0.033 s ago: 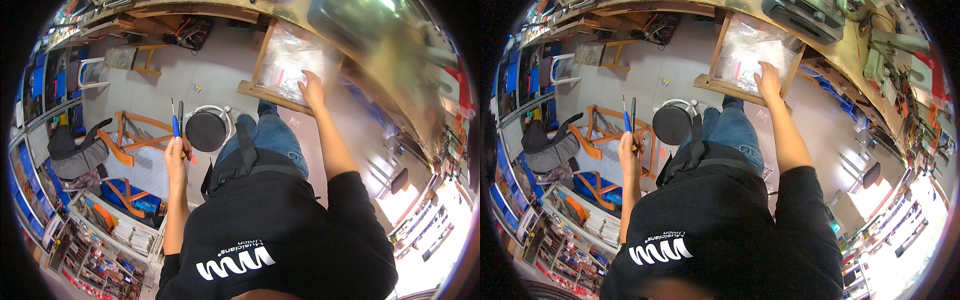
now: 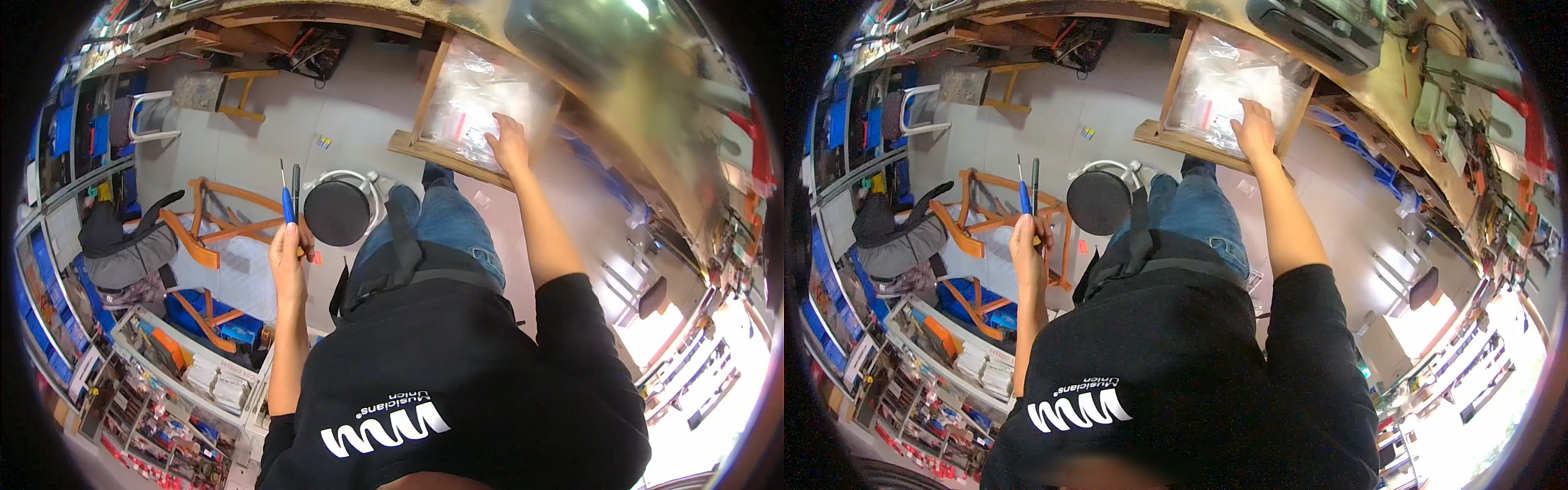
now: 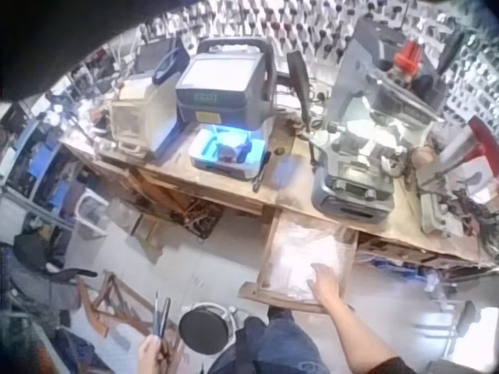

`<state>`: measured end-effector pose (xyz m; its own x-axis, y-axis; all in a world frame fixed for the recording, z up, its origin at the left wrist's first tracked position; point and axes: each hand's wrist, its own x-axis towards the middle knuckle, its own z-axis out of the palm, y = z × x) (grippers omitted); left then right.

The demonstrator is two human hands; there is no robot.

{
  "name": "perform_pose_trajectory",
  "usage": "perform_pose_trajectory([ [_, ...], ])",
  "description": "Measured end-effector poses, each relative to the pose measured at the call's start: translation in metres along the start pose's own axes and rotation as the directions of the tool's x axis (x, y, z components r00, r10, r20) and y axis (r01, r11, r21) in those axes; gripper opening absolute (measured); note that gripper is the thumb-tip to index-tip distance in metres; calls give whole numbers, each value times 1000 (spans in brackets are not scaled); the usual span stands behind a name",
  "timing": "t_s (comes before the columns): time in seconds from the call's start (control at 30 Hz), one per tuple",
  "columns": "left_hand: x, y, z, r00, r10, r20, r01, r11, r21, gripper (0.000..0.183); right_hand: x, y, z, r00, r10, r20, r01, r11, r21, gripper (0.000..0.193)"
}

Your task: The person sits on a stool and uses a screwdriver to open a small black electronic device, removes a battery, and then reassembles the device. They also write on a plastic bag with a pen.

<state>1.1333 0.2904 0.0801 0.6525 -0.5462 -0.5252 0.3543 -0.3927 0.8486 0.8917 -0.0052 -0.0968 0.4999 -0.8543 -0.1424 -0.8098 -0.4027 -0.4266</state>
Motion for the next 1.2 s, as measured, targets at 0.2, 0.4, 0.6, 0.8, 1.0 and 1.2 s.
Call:
perform_pose_trajectory([
  [0.2, -5, -3, 24, 998, -49, -49, 49, 999, 0, 34, 10, 8, 8, 954, 85, 289, -12, 969, -246, 38],
  [0.4, 6, -4, 64, 999, -32, -3, 32, 999, 8, 27, 25, 15, -23, 834, 195, 515, -398, 860, 319, 40],
  [0.6, 42, 12, 127, 987, -105, 125, 131, 964, -231, 17, 17, -5, -79, 754, -117, 647, -656, -62, 753, 60],
  [0.8, 62, 38, 186, 961, -150, 233, 204, 952, -227, 19, 1, -54, -93, 817, -63, 574, -577, -137, 805, 47],
  [1.0, 72, 43, 189, 982, -130, 141, 142, 987, -77, 22, -6, -88, -112, 897, -47, 440, -439, 36, 898, 43],
  [1.2, 73, 47, 172, 933, -239, 270, 308, 917, -254, 18, -1, -92, -106, 884, -40, 465, -439, 271, 857, 45],
])
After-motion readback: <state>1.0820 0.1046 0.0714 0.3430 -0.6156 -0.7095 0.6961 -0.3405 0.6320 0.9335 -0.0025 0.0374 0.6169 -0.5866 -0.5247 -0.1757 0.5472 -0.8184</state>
